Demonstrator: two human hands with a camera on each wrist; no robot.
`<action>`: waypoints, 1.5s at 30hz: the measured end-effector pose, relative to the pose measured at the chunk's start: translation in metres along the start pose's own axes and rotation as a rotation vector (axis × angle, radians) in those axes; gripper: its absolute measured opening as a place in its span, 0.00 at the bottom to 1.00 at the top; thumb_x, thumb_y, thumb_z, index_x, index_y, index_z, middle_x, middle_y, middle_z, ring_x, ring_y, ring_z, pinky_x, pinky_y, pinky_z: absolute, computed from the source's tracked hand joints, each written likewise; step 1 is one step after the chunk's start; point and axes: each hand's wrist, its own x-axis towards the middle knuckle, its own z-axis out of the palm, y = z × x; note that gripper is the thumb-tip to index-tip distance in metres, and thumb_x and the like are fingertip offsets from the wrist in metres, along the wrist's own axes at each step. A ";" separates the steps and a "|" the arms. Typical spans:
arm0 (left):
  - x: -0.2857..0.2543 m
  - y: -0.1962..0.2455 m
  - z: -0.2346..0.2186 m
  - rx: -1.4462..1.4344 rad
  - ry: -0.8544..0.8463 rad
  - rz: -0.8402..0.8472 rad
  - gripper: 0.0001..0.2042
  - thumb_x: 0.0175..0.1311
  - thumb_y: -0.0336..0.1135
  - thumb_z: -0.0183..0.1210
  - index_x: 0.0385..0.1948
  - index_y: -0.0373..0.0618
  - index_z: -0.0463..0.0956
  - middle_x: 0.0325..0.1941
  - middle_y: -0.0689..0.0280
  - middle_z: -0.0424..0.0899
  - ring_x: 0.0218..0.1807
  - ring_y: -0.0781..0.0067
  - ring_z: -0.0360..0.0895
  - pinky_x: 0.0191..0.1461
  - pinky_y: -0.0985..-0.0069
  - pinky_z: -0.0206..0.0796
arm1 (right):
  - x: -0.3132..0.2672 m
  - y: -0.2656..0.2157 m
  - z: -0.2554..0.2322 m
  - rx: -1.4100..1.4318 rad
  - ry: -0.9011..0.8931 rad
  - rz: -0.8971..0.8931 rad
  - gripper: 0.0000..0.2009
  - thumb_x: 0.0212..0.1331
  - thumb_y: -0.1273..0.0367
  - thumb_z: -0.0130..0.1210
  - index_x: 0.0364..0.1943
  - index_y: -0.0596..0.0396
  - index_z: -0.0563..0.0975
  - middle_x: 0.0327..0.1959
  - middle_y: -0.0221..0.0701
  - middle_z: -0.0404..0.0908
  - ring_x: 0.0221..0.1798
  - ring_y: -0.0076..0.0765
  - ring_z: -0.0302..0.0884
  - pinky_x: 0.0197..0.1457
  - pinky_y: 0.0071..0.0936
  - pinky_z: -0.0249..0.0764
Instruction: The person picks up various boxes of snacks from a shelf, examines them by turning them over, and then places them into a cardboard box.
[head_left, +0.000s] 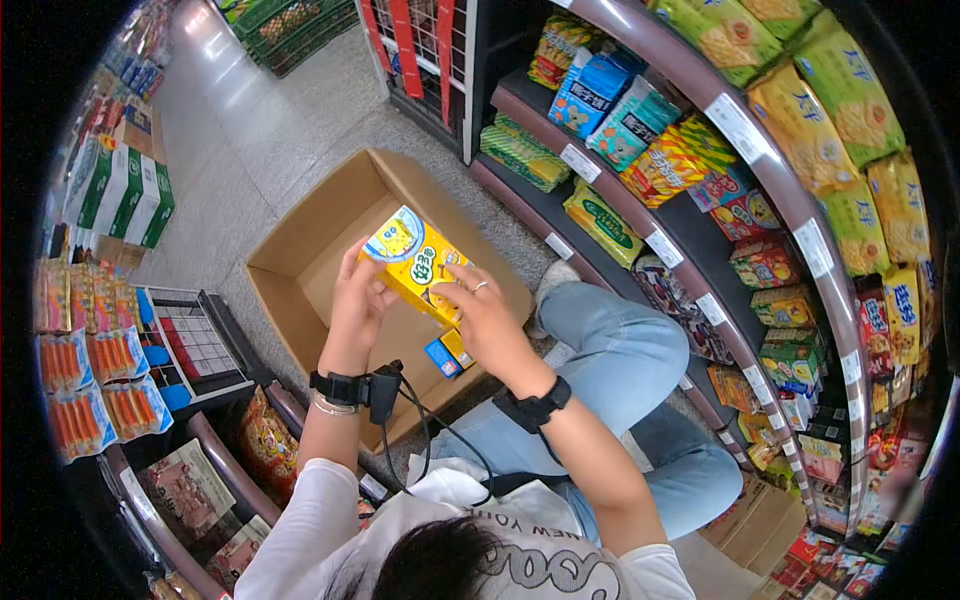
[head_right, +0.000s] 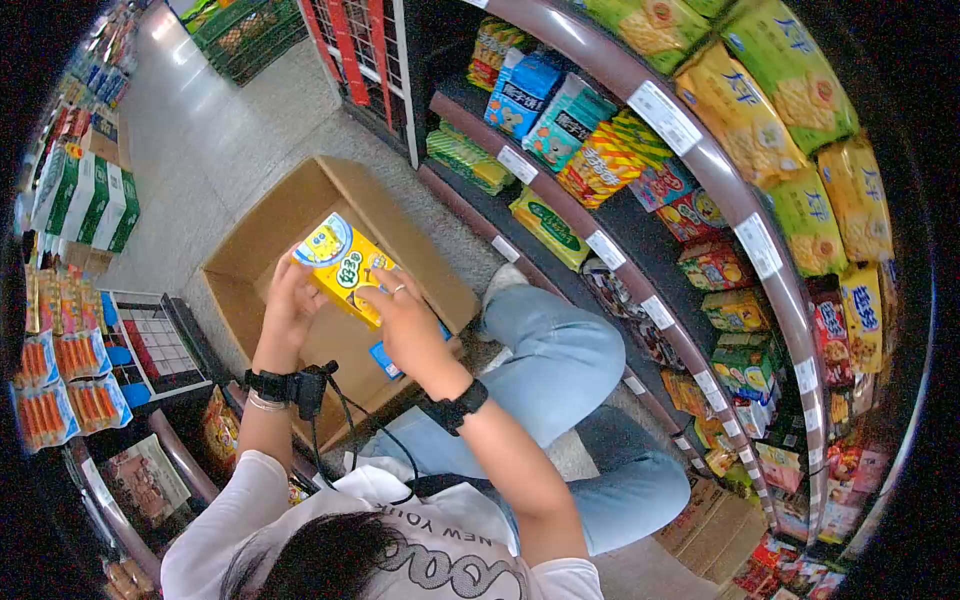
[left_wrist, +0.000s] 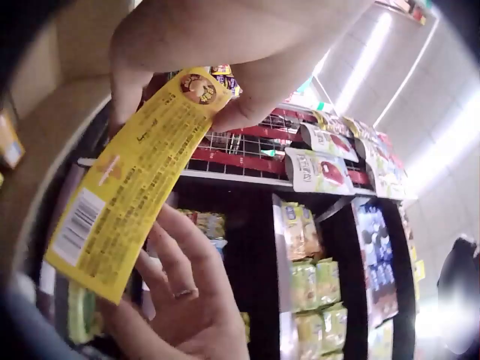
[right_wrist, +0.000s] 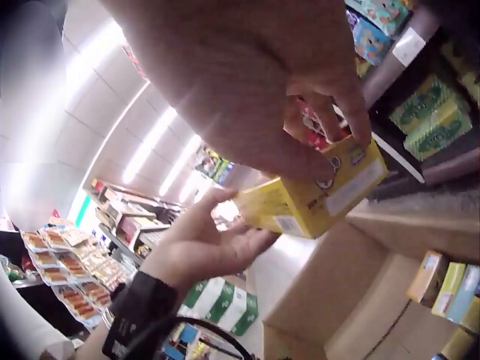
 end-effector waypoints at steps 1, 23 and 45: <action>0.001 0.000 -0.002 0.024 0.035 0.019 0.19 0.58 0.32 0.58 0.51 0.47 0.66 0.48 0.63 0.75 0.47 0.71 0.76 0.49 0.70 0.71 | 0.000 0.005 0.013 0.014 -0.038 0.014 0.21 0.45 0.83 0.48 0.46 0.53 0.75 0.58 0.44 0.67 0.62 0.54 0.61 0.64 0.41 0.62; 0.191 -0.153 -0.133 0.995 0.239 0.345 0.23 0.41 0.22 0.63 0.46 0.43 0.75 0.45 0.56 0.78 0.52 0.59 0.74 0.58 0.68 0.65 | 0.029 0.107 0.035 0.313 -0.086 0.535 0.13 0.55 0.73 0.52 0.45 0.57 0.75 0.42 0.42 0.80 0.47 0.45 0.78 0.49 0.33 0.73; 0.200 -0.224 -0.130 1.159 0.050 0.064 0.24 0.48 0.35 0.63 0.51 0.44 0.69 0.44 0.53 0.79 0.50 0.53 0.76 0.53 0.65 0.67 | 0.039 0.104 0.039 0.240 -0.088 0.538 0.12 0.56 0.72 0.51 0.45 0.55 0.74 0.40 0.44 0.80 0.44 0.49 0.78 0.48 0.38 0.74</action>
